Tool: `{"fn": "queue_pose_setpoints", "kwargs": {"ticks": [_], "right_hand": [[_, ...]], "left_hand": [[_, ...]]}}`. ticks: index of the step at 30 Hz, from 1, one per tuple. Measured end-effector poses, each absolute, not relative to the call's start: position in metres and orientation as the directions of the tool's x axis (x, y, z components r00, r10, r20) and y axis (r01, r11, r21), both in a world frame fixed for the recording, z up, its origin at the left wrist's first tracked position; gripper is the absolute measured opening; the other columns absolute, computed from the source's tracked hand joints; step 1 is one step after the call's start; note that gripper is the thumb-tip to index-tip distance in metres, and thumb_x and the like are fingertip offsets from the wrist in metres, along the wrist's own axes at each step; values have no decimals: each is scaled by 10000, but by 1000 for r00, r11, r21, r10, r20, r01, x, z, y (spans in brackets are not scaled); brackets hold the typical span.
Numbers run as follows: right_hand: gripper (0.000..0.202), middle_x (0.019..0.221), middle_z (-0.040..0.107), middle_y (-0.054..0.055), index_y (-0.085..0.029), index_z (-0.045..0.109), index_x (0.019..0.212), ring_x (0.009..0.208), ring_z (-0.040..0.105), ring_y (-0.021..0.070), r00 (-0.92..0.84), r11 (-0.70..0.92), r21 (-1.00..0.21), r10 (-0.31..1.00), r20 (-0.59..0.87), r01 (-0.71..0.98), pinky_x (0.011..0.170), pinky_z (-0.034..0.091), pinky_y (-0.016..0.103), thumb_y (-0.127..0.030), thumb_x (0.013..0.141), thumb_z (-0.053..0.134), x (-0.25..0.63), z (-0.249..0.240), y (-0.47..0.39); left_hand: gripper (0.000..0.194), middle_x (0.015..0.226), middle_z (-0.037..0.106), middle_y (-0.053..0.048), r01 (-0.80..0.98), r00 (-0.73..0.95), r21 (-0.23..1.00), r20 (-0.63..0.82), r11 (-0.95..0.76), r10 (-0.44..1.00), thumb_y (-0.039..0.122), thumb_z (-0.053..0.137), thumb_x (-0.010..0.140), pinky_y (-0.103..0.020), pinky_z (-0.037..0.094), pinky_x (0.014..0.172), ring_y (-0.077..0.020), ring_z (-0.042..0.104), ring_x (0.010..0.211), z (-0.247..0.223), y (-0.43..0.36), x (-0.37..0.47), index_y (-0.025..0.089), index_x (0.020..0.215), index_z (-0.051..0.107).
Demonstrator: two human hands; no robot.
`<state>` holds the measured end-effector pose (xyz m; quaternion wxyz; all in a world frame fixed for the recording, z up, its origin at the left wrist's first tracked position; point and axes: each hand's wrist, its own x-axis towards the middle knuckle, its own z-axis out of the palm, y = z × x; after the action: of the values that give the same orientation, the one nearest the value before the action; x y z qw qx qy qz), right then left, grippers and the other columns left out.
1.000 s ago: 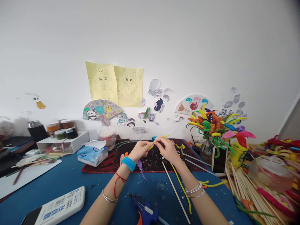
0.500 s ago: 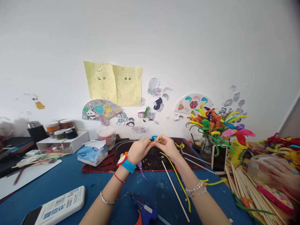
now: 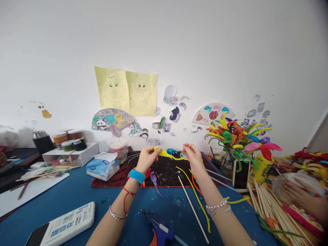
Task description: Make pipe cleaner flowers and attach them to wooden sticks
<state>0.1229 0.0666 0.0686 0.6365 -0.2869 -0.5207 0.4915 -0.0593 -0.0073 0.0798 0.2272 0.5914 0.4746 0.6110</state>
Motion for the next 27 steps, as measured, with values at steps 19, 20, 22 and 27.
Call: {"fn": "queue_pose_setpoints", "kwargs": {"ticks": [19, 20, 22, 27], "right_hand": [[291, 653, 638, 41, -113, 590, 805, 581, 574, 115, -860, 278, -960, 478, 177, -42, 600, 429, 244, -402, 772, 571, 111, 77, 22], [284, 622, 634, 35, -118, 575, 797, 564, 574, 114, -874, 259, -964, 451, 180, -65, 587, 422, 239, -401, 789, 550, 109, 76, 18], [290, 533, 608, 15, -134, 535, 766, 515, 565, 115, -889, 203, -975, 424, 173, -93, 546, 405, 227, -416, 821, 494, 103, 75, 10], [309, 466, 551, -15, -154, 479, 746, 473, 534, 108, -892, 122, -985, 422, 160, -119, 518, 400, 217, -448, 836, 453, 95, 74, 2]], "left_hand": [[269, 552, 584, -4, 188, -126, 789, 610, -585, 782, 383, 589, 749, -192, 330, 369, -70, 434, 383, 83, -19, -45, 129, 768, 674], [257, 555, 588, -4, 210, -163, 769, 637, -604, 754, 378, 589, 751, -195, 336, 374, -74, 440, 392, 83, -21, -44, 135, 756, 675], [226, 590, 602, -12, 310, -263, 694, 719, -650, 643, 357, 591, 754, -206, 377, 431, -90, 483, 460, 84, -25, -42, 147, 720, 670], [209, 629, 596, -15, 447, -343, 616, 787, -648, 512, 341, 588, 763, -218, 400, 528, -96, 495, 549, 89, -29, -40, 149, 701, 644]]}}
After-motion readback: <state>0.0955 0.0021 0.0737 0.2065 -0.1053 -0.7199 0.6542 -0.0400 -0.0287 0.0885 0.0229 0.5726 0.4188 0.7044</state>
